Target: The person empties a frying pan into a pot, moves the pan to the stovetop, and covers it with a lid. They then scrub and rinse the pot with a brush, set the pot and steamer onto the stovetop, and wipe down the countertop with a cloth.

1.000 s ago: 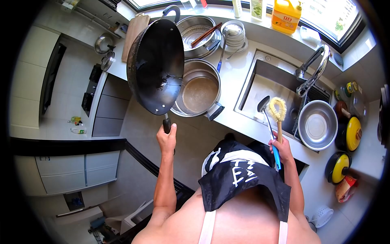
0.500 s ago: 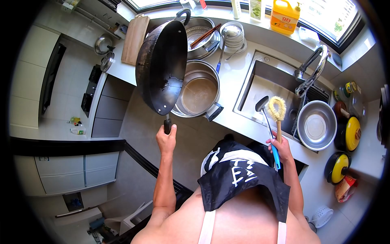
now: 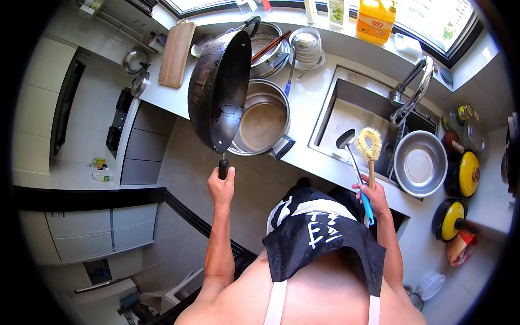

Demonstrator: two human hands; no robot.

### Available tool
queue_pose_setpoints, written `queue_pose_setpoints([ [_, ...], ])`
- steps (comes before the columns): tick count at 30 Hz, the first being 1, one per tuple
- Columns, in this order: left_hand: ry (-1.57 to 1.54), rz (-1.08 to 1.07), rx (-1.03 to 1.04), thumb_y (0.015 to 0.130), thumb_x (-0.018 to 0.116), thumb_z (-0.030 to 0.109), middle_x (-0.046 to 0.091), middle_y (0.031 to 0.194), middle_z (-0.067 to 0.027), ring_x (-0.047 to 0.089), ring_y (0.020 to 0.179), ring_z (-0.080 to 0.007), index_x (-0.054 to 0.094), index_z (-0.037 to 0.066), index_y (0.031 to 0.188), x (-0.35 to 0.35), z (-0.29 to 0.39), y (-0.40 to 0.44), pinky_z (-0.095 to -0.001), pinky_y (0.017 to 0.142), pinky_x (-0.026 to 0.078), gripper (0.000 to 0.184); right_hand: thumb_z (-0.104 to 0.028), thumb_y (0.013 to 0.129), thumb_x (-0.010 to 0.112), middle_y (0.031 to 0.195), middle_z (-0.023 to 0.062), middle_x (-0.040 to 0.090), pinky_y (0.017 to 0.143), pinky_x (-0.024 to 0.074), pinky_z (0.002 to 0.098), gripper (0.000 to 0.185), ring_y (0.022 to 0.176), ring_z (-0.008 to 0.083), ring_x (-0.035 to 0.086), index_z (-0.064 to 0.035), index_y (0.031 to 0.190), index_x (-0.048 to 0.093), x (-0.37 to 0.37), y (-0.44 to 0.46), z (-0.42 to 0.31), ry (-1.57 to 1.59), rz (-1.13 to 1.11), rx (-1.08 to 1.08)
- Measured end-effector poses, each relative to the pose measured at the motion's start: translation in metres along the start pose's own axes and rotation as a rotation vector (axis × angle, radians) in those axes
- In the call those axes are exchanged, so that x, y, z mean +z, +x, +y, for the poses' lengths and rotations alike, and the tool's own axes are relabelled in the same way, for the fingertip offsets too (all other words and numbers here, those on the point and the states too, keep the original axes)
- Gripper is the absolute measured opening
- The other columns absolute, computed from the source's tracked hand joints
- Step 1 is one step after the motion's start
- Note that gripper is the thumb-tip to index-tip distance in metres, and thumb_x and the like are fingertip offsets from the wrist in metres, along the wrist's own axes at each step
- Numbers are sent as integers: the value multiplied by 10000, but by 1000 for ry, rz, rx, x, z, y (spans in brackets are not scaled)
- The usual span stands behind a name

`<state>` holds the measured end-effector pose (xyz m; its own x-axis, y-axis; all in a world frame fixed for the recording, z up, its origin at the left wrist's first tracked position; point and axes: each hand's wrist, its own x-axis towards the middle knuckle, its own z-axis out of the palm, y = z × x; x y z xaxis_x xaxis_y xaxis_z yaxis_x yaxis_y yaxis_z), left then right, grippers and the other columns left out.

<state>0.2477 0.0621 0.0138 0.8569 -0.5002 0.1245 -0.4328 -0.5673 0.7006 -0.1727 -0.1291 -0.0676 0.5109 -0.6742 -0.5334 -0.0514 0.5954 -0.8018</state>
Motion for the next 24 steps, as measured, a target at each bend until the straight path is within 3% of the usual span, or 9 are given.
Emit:
queue_pose_setpoints([
  [19, -3, -15, -14, 811, 754, 249, 597, 647, -104, 533, 592, -192, 609, -30, 798, 4, -5, -6, -363, 607, 462, 315, -84, 893, 586, 1038, 189, 661, 549, 511, 223, 566, 674, 134, 616, 75, 1397, 385, 17, -12, -23, 8, -39, -33],
  [24, 21, -1, -24, 810, 753, 254, 611, 665, -122, 560, 601, -225, 615, -29, 807, 5, -5, -9, -373, 619, 469, 315, -87, 897, 587, 1039, 202, 658, 546, 510, 222, 558, 674, 134, 614, 74, 1395, 392, 19, -13, -26, 29, -48, -53],
])
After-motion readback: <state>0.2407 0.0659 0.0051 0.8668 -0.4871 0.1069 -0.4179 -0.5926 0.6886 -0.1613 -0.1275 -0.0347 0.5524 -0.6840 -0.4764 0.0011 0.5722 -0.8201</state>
